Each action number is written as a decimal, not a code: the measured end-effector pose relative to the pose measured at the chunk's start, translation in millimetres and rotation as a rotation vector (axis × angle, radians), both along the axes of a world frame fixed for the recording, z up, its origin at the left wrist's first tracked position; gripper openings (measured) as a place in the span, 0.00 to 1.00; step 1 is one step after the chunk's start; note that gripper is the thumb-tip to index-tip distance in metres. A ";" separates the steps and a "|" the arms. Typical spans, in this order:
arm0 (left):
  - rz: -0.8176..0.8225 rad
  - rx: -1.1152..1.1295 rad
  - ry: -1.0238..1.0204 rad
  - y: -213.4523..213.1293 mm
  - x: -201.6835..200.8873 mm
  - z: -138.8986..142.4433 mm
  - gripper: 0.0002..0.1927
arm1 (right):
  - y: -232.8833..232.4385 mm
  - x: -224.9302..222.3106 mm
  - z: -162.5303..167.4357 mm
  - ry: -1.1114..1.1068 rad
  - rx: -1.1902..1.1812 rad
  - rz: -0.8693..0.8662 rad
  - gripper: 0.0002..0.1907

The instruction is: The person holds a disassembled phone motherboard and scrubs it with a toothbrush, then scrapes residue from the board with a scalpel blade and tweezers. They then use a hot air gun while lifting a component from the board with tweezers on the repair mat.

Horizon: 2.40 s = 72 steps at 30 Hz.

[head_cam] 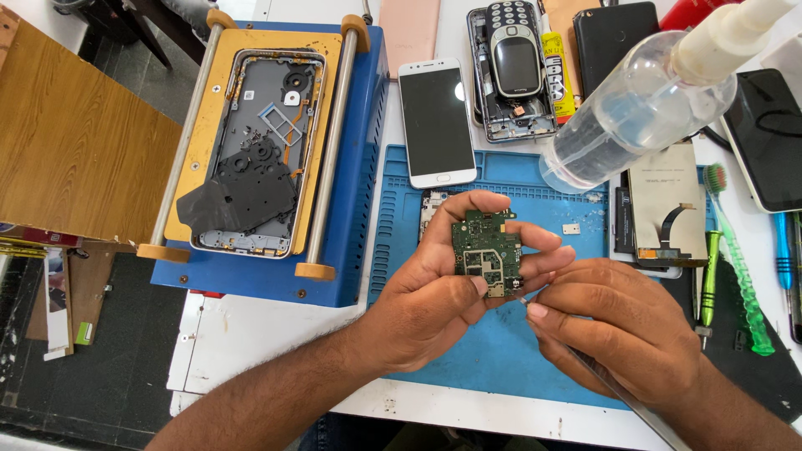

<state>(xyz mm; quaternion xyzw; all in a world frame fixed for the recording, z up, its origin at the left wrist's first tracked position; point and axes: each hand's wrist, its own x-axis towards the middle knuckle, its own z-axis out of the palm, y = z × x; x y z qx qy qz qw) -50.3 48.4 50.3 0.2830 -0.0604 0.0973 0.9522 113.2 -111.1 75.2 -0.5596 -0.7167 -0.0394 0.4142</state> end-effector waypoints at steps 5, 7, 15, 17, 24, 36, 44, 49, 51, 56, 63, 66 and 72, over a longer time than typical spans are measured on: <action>0.001 0.012 0.035 -0.6 -0.1 2.2 0.31 | -0.3 -0.7 1.8 -0.005 -0.004 -0.014 0.17; 0.000 0.020 0.037 0.3 -0.1 4.1 0.31 | -1.1 -2.3 2.6 0.009 -0.006 -0.034 0.16; 0.001 0.063 0.067 5.0 -0.1 8.4 0.37 | -3.9 -4.0 3.6 0.043 -0.025 -0.072 0.14; 0.000 0.061 0.060 4.5 -0.5 7.7 0.35 | -3.6 -3.7 2.5 0.044 -0.015 -0.070 0.13; -0.010 0.054 0.007 2.9 -2.1 1.1 0.28 | -2.1 -2.5 0.6 0.056 -0.011 -0.078 0.13; 0.025 0.142 -0.013 3.1 -2.5 -2.3 0.29 | -1.3 -4.5 0.6 0.082 -0.006 -0.109 0.15; 0.023 0.161 0.003 3.0 -2.2 0.3 0.35 | -1.5 -4.2 -0.2 0.067 -0.030 -0.117 0.16; 0.022 0.127 -0.002 1.4 -1.0 2.5 0.31 | -1.5 -4.8 1.7 0.079 -0.026 -0.125 0.16; 0.032 0.135 0.019 2.0 -0.7 2.9 0.34 | -1.2 -5.2 2.2 0.088 -0.014 -0.118 0.16; 0.021 0.141 0.000 2.5 -0.7 3.3 0.37 | -0.6 -5.7 1.6 0.093 -0.031 -0.115 0.16; 0.023 0.121 -0.026 1.6 -1.2 2.4 0.34 | -1.1 -5.6 0.0 0.115 -0.021 -0.120 0.16; 0.018 0.095 -0.014 1.3 -1.2 2.2 0.35 | -2.2 -6.2 -0.4 0.133 -0.014 -0.131 0.15; 0.023 0.033 0.008 2.3 0.2 6.0 0.31 | -7.6 -5.7 0.0 0.141 -0.058 -0.061 0.17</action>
